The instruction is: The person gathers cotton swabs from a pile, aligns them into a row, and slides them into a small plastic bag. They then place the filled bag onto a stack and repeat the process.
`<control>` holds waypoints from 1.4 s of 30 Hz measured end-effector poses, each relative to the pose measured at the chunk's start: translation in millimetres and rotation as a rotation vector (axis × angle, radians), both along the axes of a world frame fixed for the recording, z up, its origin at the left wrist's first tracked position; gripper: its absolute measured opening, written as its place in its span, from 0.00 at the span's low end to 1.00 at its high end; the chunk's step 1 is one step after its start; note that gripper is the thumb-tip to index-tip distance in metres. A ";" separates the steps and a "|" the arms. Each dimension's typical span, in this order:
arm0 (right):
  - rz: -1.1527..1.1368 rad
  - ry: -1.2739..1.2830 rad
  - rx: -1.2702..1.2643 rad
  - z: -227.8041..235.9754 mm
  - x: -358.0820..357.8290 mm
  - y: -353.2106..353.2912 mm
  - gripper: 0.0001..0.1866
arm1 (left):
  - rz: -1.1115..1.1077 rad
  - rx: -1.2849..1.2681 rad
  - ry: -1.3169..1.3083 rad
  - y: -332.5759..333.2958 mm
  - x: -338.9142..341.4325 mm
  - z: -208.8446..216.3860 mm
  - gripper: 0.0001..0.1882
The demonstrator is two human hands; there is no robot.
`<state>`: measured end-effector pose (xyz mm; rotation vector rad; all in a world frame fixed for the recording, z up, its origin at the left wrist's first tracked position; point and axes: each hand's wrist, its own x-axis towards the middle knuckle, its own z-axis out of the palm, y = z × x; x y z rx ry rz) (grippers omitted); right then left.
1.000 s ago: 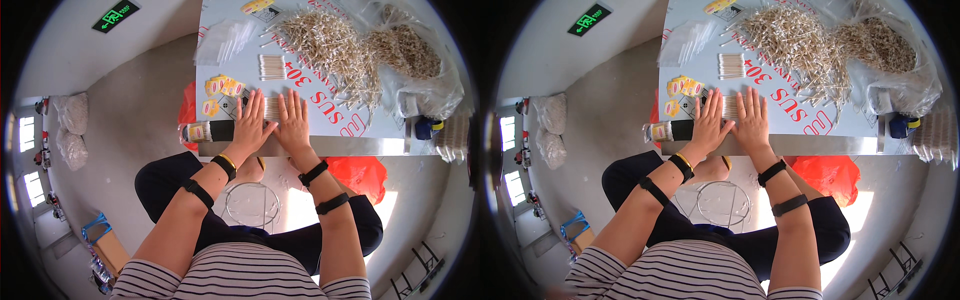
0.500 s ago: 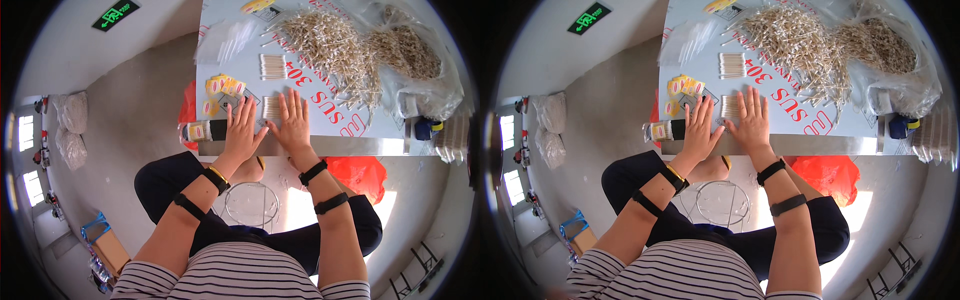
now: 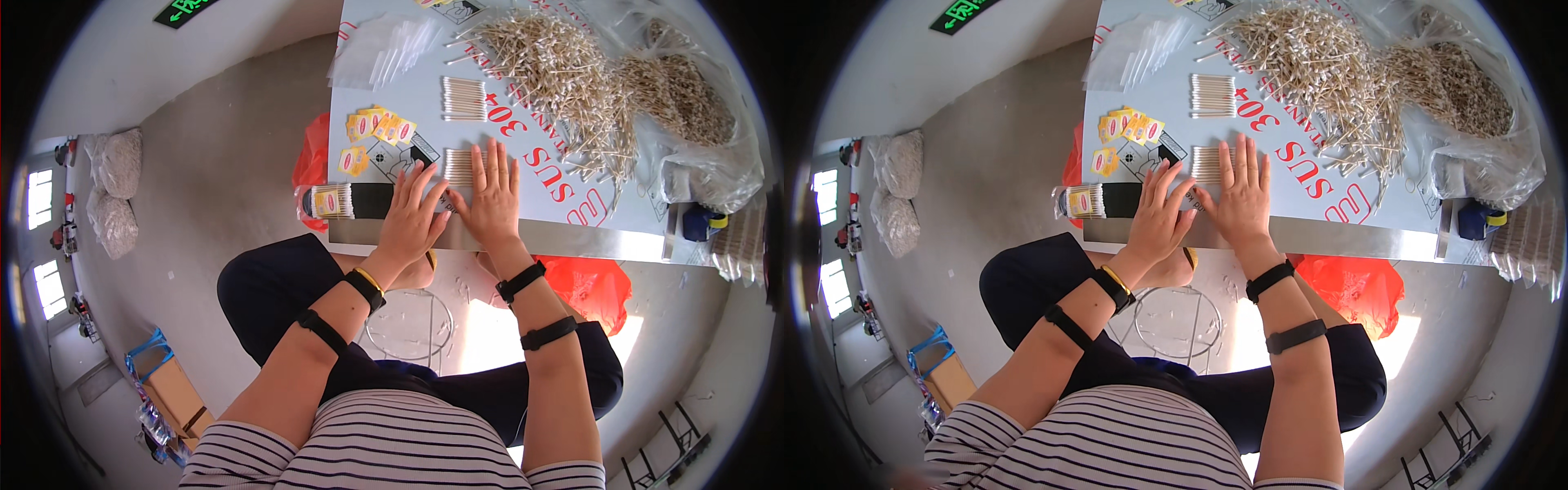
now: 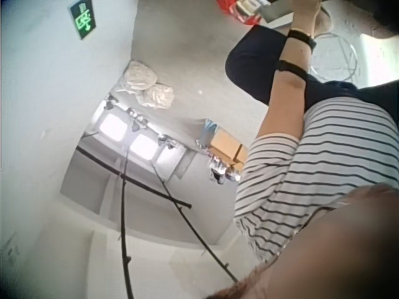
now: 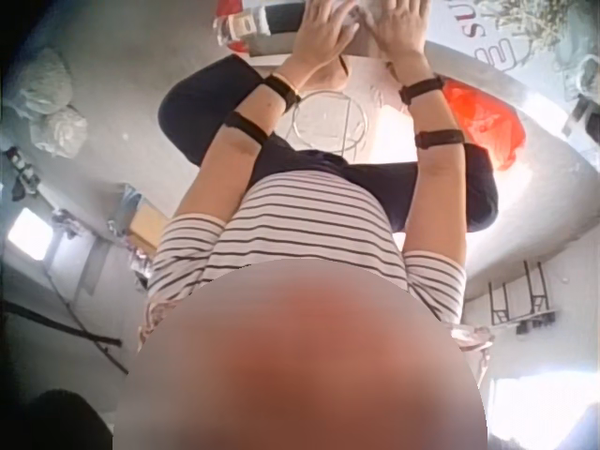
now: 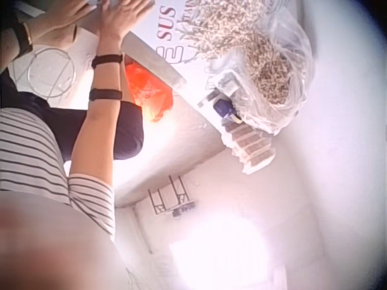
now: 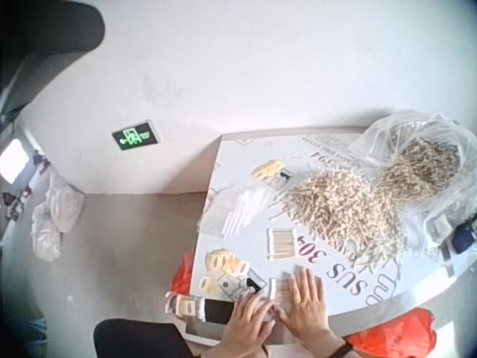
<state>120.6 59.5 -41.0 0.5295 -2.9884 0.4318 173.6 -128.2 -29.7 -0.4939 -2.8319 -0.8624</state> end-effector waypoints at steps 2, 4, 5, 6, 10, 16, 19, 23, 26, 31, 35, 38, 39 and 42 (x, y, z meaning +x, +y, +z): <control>0.005 0.010 -0.008 0.3 -0.5 0.2 0.50 | 0.000 -0.002 -0.006 0.2 -0.2 -0.8 0.27; 0.004 0.010 -0.008 0.1 0.2 0.7 0.49 | 0.016 -0.030 0.007 1.8 -0.6 -0.5 0.30; 0.005 0.008 -0.008 -0.1 0.2 0.7 0.49 | 0.017 -0.029 0.005 2.5 -1.1 -0.4 0.30; 0.004 0.007 -0.003 0.3 -0.2 0.3 0.49 | 0.021 -0.042 -0.001 2.6 -1.4 -0.5 0.31; -0.002 -0.001 0.011 0.8 -0.8 -0.5 0.49 | 0.015 -0.081 -0.009 2.9 -2.6 -0.2 0.34; 0.000 0.005 0.014 -0.5 -0.5 -0.6 0.49 | 0.017 -0.076 -0.007 2.2 -1.7 -1.6 0.34; 0.002 0.018 -0.007 -0.5 -0.5 0.3 0.49 | 0.019 -0.046 0.006 2.7 -2.3 -2.7 0.34; -0.004 0.003 0.000 -0.9 0.2 0.9 0.49 | 0.060 0.014 -0.014 7.3 -4.4 -0.9 0.34; -0.002 0.001 -0.010 -0.7 -0.2 0.7 0.49 | 0.105 0.041 -0.005 9.4 -5.9 -1.6 0.32; -0.008 -0.024 0.017 0.1 0.0 0.8 0.49 | 0.106 0.024 0.001 10.6 -5.8 -2.7 0.31; -0.004 -0.019 0.025 0.7 -0.4 1.1 0.50 | 0.134 0.084 -0.021 11.8 -7.4 -1.8 0.31; -0.004 -0.007 0.022 0.4 0.2 0.2 0.50 | 0.182 0.138 -0.049 14.0 -9.7 -2.1 0.31; -0.003 -0.013 0.026 1.3 0.0 0.7 0.49 | 0.184 0.126 -0.053 14.8 -10.4 -2.3 0.31; -0.001 -0.021 0.029 3.5 -0.2 0.8 0.49 | 0.187 0.103 -0.056 16.5 -11.2 -2.5 0.30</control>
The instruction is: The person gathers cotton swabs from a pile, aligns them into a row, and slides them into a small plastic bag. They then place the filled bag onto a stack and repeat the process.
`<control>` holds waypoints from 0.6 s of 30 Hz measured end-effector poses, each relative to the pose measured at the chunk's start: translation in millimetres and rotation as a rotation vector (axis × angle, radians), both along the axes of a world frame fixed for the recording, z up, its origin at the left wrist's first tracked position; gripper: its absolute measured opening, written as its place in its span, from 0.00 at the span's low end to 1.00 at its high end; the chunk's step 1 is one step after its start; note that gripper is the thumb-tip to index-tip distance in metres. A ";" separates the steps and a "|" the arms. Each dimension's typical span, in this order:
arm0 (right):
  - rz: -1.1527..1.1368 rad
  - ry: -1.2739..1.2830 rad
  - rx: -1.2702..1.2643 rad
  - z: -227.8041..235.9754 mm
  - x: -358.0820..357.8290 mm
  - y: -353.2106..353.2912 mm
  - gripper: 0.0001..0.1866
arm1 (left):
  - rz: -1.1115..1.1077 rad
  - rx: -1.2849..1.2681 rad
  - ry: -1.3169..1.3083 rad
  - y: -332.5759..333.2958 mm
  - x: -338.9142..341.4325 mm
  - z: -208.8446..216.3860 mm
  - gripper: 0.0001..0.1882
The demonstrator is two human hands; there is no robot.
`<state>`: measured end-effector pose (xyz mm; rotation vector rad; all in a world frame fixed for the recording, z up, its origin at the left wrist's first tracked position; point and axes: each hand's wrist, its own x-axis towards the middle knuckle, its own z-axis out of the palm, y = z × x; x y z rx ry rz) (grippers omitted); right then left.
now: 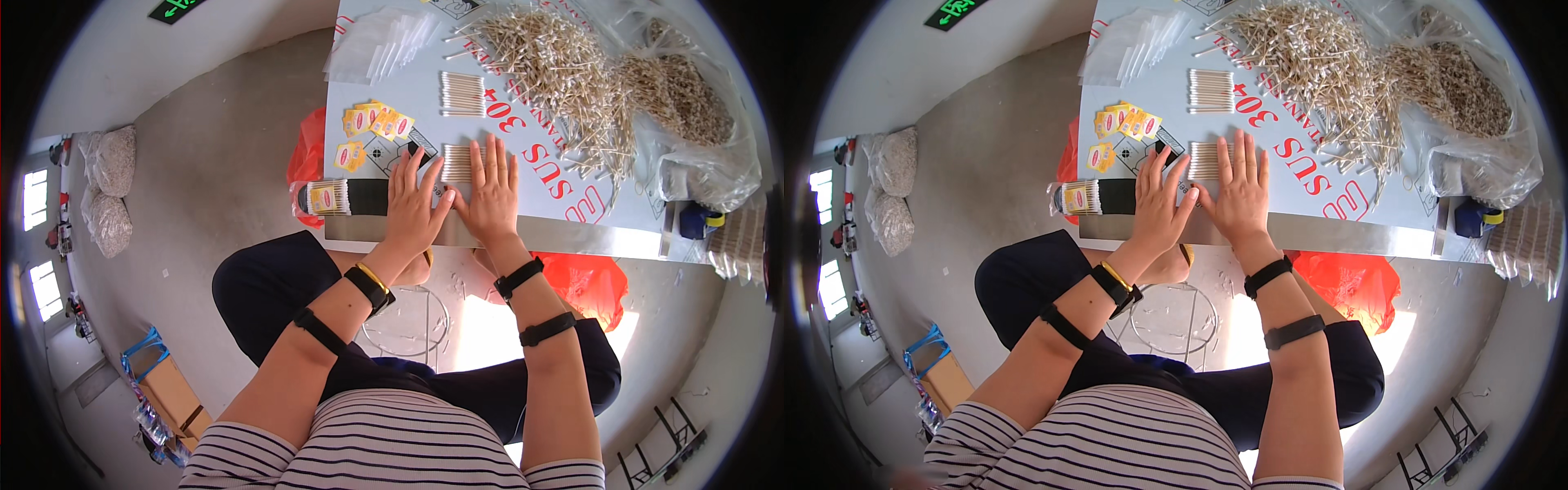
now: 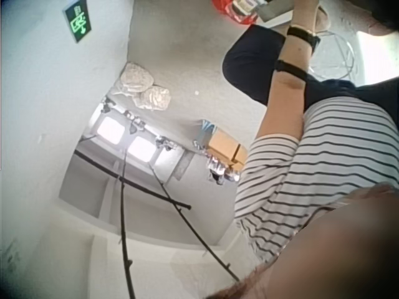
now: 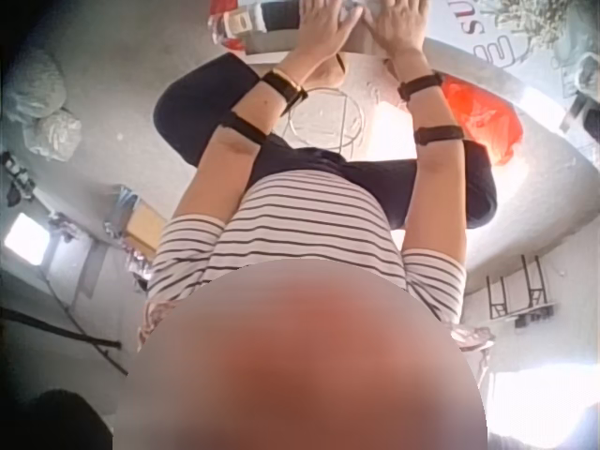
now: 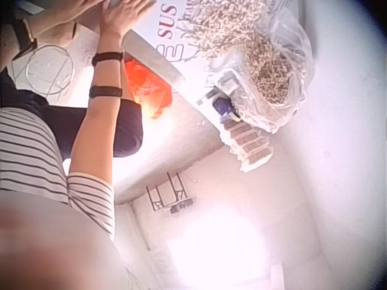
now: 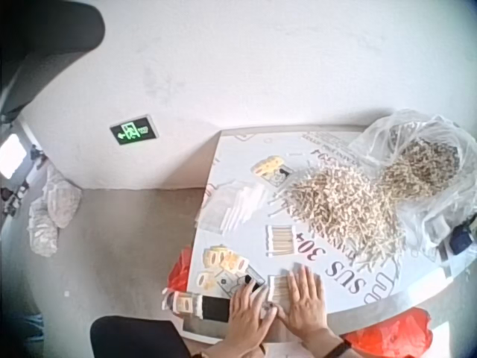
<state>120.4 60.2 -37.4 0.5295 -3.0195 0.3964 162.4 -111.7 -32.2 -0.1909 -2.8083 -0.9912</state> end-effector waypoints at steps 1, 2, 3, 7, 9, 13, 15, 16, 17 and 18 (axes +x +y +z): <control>0.001 -0.001 -0.001 0.5 -0.1 -0.3 0.49 | 0.001 -0.011 0.001 0.1 -0.1 -0.2 0.29; 0.001 -0.001 -0.002 1.1 -0.3 -0.5 0.49 | 0.001 -0.012 0.001 0.1 -0.2 -0.3 0.29; 0.001 -0.003 -0.003 0.9 -0.1 -0.3 0.49 | 0.000 -0.020 0.004 0.4 0.1 -0.5 0.29; 0.001 -0.006 0.000 1.4 0.4 0.5 0.49 | 0.003 -0.010 -0.005 1.3 -0.2 -0.6 0.29; 0.001 -0.011 0.002 2.3 0.4 0.5 0.49 | 0.011 -0.002 -0.006 1.7 -0.8 -0.8 0.29; 0.003 -0.003 0.012 2.3 0.0 -0.6 0.50 | 0.033 -0.006 0.000 4.0 -2.7 -1.8 0.29; 0.001 -0.004 0.008 1.7 0.0 -0.5 0.50 | 0.039 -0.035 -0.002 6.0 -3.7 -2.1 0.30; 0.000 -0.003 0.005 1.3 0.1 -0.2 0.50 | 0.045 -0.064 -0.004 6.6 -4.0 -2.2 0.30; 0.000 -0.004 0.005 0.9 0.2 -0.2 0.50 | 0.044 -0.064 -0.004 6.9 -4.1 -2.2 0.30; 0.000 -0.003 -0.001 1.0 0.2 -0.2 0.49 | 0.045 -0.059 -0.004 7.2 -4.3 -2.4 0.30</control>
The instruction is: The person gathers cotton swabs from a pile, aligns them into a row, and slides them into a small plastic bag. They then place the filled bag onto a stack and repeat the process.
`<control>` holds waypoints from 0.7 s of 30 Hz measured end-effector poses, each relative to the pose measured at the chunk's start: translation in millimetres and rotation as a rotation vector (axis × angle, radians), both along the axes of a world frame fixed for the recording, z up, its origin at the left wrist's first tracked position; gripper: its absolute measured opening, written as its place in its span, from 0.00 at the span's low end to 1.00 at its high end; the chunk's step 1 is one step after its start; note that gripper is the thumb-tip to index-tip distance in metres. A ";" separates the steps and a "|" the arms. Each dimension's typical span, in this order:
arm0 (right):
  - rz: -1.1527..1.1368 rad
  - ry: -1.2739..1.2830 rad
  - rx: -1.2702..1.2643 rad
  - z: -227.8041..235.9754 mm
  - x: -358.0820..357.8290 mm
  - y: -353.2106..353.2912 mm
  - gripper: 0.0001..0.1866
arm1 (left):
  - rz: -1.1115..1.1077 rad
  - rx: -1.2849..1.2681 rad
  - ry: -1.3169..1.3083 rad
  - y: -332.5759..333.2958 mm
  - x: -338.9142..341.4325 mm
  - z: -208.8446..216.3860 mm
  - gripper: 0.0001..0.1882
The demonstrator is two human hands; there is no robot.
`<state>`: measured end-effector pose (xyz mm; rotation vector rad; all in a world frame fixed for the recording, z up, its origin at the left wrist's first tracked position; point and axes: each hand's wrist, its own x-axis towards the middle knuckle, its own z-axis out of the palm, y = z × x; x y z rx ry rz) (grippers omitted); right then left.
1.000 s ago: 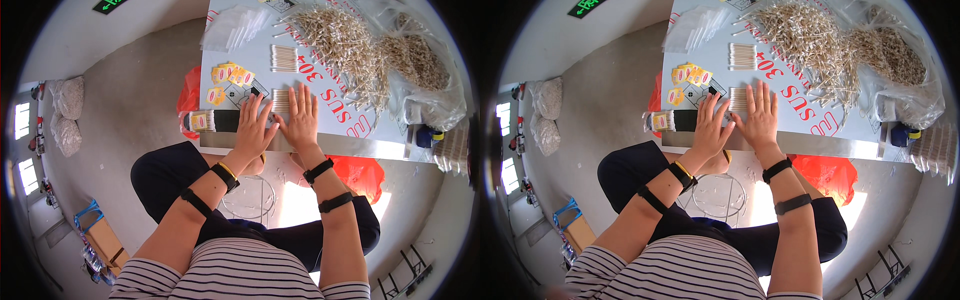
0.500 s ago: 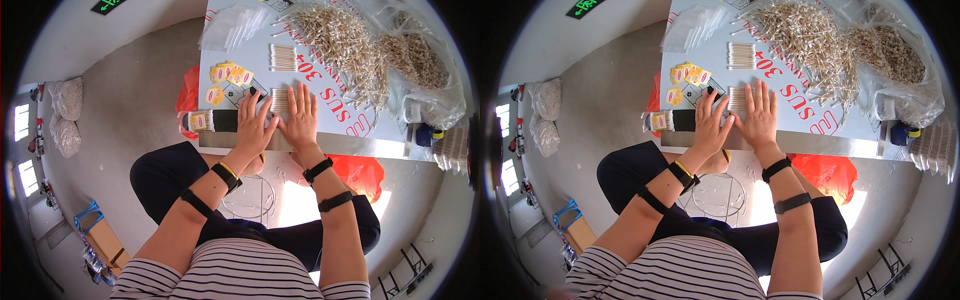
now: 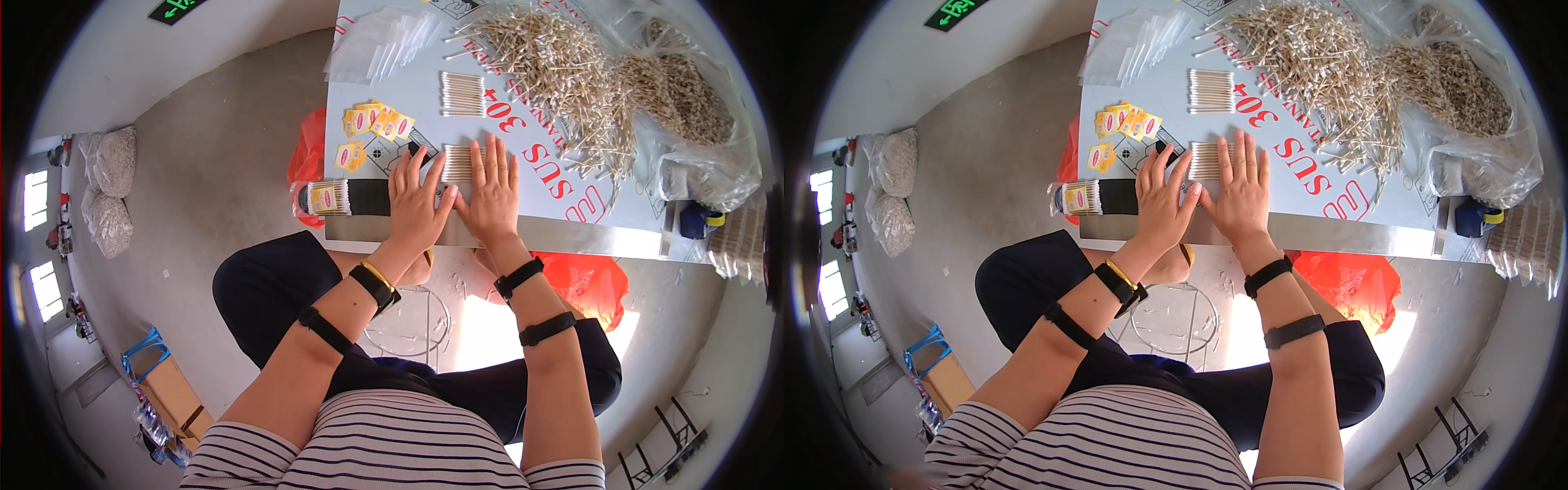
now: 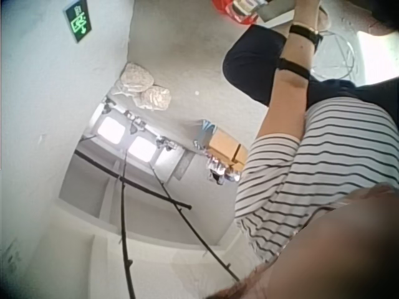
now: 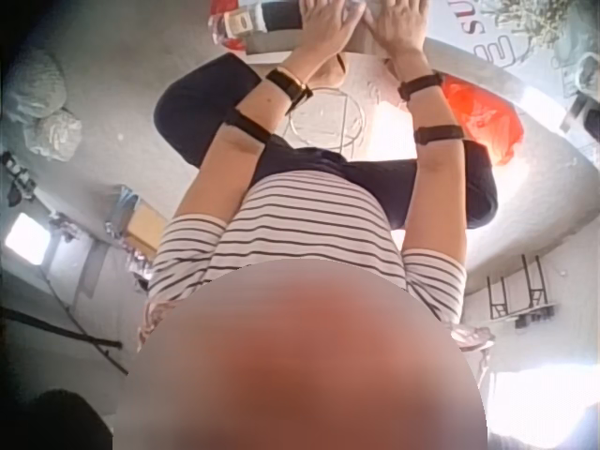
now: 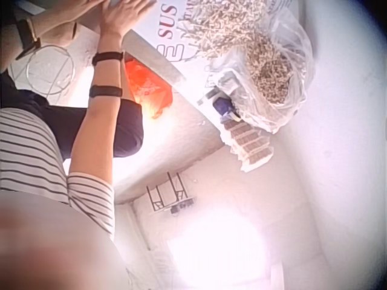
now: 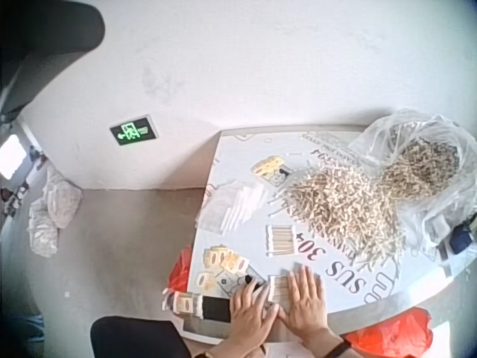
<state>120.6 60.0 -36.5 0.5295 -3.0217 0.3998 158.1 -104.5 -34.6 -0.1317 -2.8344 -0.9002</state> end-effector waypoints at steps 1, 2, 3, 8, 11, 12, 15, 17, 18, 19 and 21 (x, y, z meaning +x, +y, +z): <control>0.000 0.001 -0.007 0.1 0.0 0.1 0.49 | 0.001 0.004 0.000 0.3 -0.1 -0.1 0.30; 0.000 0.001 -0.006 0.2 0.0 0.4 0.49 | 0.000 0.004 0.000 0.4 -0.2 -0.2 0.30; 0.000 -0.001 -0.002 0.5 0.0 0.5 0.49 | -0.001 -0.002 0.002 0.2 -0.1 0.0 0.30; 0.000 0.002 0.009 1.3 -0.3 -0.4 0.49 | 0.005 0.004 0.006 0.8 -1.0 0.3 0.30; -0.004 0.007 0.027 0.0 -0.3 0.4 0.48 | 0.021 0.004 0.027 3.7 -4.0 2.6 0.30; -0.005 0.014 0.014 0.1 -0.3 0.0 0.48 | 0.032 0.007 0.024 4.0 -6.1 3.0 0.29; -0.005 0.012 -0.006 0.8 -0.2 0.1 0.48 | 0.043 -0.024 0.044 3.0 -10.3 3.9 0.28; -0.005 0.003 -0.012 1.2 -0.2 -0.4 0.48 | 0.044 -0.057 0.067 1.9 -10.5 4.0 0.27; -0.004 0.012 -0.017 0.7 -0.3 -0.2 0.48 | 0.042 -0.059 0.064 2.0 -10.4 4.1 0.27; -0.002 0.021 -0.023 0.3 -0.3 0.1 0.48 | 0.040 -0.061 0.061 2.0 -10.5 4.3 0.27; -0.004 0.014 -0.017 0.4 -0.3 0.5 0.48 | 0.039 -0.056 0.066 1.2 -11.0 4.6 0.27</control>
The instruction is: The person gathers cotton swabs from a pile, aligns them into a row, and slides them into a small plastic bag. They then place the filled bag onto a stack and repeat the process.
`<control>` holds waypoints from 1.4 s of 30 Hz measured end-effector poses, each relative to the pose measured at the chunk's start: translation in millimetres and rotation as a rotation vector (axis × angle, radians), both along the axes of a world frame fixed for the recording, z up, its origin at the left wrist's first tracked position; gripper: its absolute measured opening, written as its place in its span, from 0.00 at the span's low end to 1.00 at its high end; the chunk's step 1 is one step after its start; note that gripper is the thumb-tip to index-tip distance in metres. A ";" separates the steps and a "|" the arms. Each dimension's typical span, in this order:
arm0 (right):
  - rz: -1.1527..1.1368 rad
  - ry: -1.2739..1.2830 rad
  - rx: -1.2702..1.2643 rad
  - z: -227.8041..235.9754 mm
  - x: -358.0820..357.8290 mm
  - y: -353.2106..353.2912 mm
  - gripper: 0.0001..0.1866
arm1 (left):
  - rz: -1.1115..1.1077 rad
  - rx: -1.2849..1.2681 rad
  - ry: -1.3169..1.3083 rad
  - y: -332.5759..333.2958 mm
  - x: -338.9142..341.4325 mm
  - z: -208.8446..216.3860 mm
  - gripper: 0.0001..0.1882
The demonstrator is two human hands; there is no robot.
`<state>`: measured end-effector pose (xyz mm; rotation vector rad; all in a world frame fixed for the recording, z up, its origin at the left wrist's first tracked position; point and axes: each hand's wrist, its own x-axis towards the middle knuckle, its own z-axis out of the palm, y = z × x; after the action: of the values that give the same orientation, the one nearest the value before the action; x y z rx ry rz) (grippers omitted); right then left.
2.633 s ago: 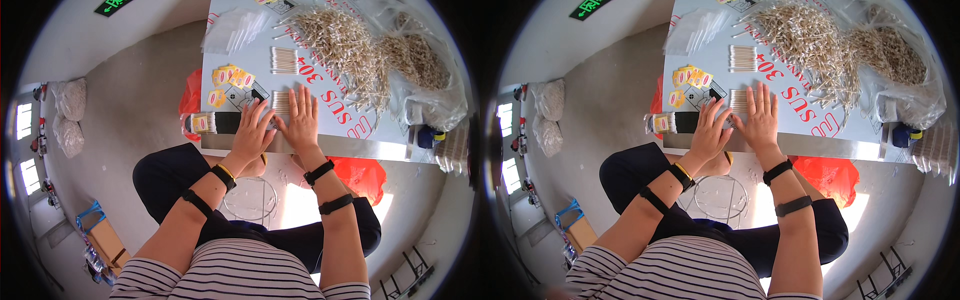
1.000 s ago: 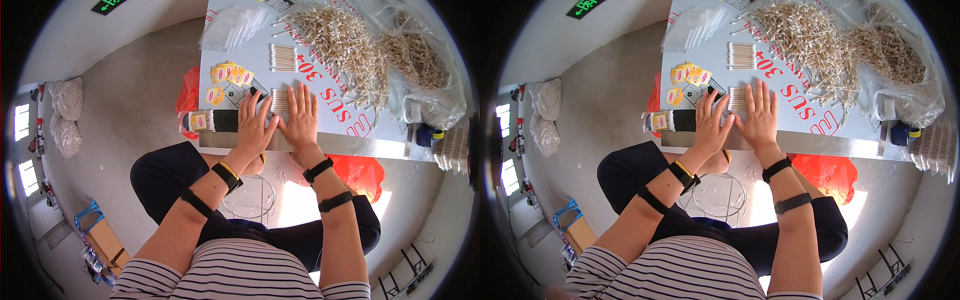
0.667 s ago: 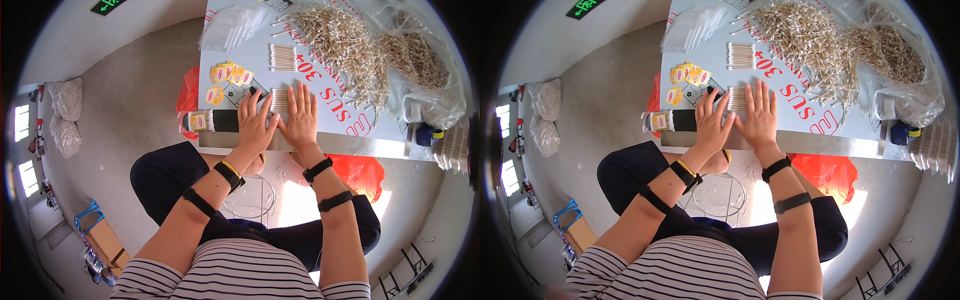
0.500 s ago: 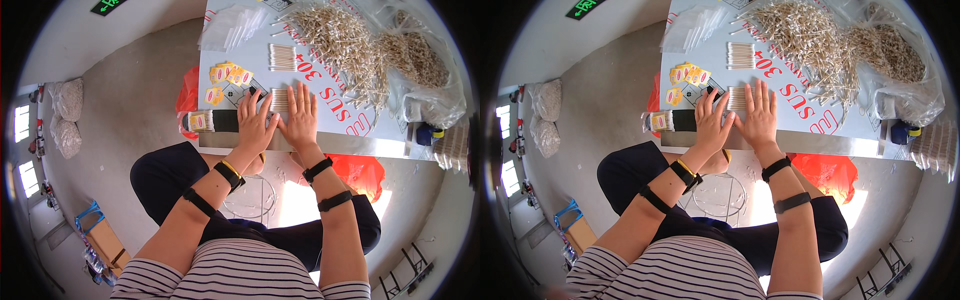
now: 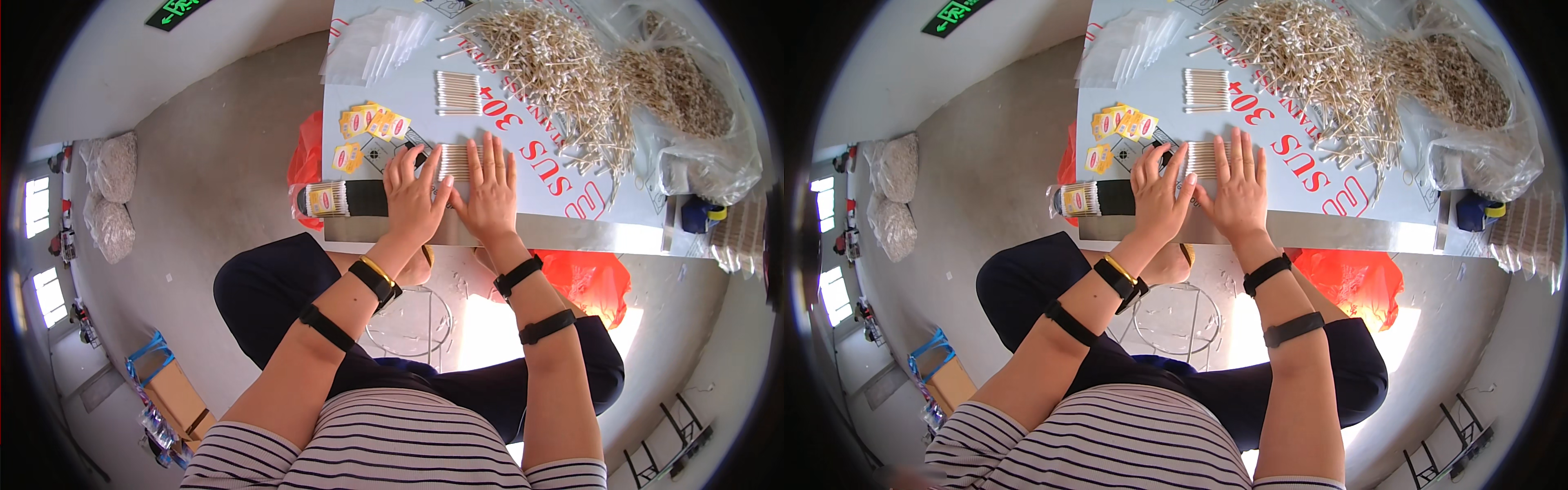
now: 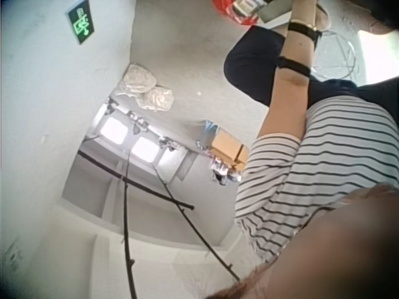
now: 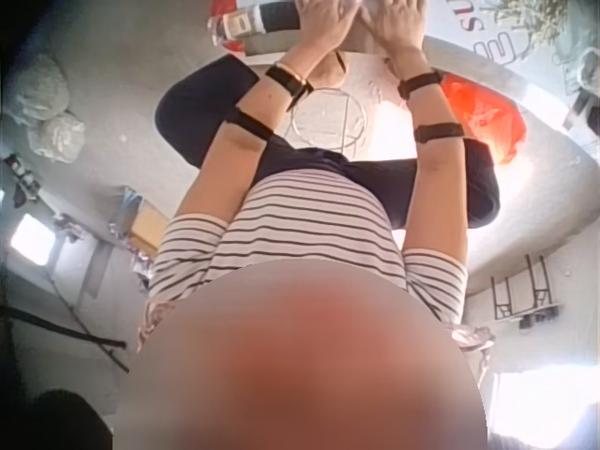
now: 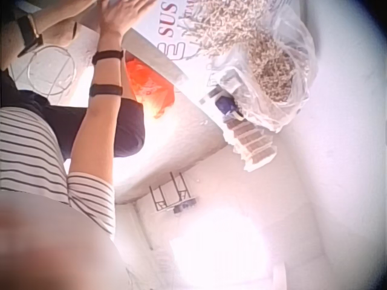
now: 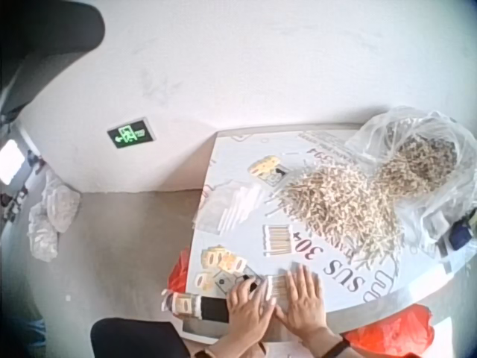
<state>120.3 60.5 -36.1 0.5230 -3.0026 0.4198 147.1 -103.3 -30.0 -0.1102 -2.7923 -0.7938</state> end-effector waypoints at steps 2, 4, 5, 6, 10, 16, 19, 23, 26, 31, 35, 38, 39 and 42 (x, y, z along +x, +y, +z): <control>-0.001 -0.008 0.004 0.8 0.0 -0.9 0.48 | 0.000 0.003 0.004 -2.9 -0.3 0.6 0.26; -0.001 -0.002 -0.001 0.6 1.0 -0.8 0.48 | -0.010 0.072 -0.021 -7.3 -0.6 2.1 0.25; -0.004 -0.003 -0.002 0.7 1.4 -0.3 0.48 | -0.013 0.071 -0.023 -10.0 -0.9 2.9 0.25; -0.005 -0.010 0.010 0.9 0.8 -0.2 0.48 | -0.042 0.092 -0.020 -13.8 -2.2 4.2 0.24; -0.009 -0.016 0.017 2.6 0.7 -0.3 0.49 | -0.126 0.065 0.004 -25.7 -9.6 10.4 0.23; -0.011 -0.023 0.031 2.1 0.9 -0.7 0.49 | -0.161 -0.067 0.031 -30.5 -14.2 15.1 0.23; -0.014 -0.034 0.057 2.1 1.3 0.1 0.49 | -0.188 -0.097 0.041 -31.8 -10.0 16.8 0.23; -0.014 -0.023 0.050 2.8 0.9 -1.1 0.49 | -0.186 -0.090 0.030 -34.3 -8.9 14.8 0.23; -0.005 -0.030 0.021 3.4 1.2 -1.0 0.48 | -0.188 -0.109 0.037 -35.9 -9.4 13.3 0.23; -0.012 -0.008 0.032 1.7 0.6 0.1 0.49 | -0.195 -0.114 0.020 -36.7 -8.8 15.9 0.23; -0.011 0.001 0.018 2.5 0.6 -0.7 0.49 | -0.206 -0.108 0.018 -39.0 -7.1 18.0 0.22; -0.010 -0.013 0.031 2.1 1.3 -0.1 0.48 | -0.216 -0.111 0.014 -38.5 -5.3 16.4 0.22; -0.010 -0.010 0.019 2.2 1.5 -0.3 0.48 | -0.216 -0.110 0.008 -38.5 -5.2 16.2 0.22; -0.012 -0.010 0.021 2.2 1.6 -0.1 0.48 | -0.217 -0.117 0.007 -38.6 -4.7 15.3 0.21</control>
<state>121.9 60.3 -33.8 0.5050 -3.0212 0.3917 142.4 -141.9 -14.7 -0.4422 -2.8519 -0.6737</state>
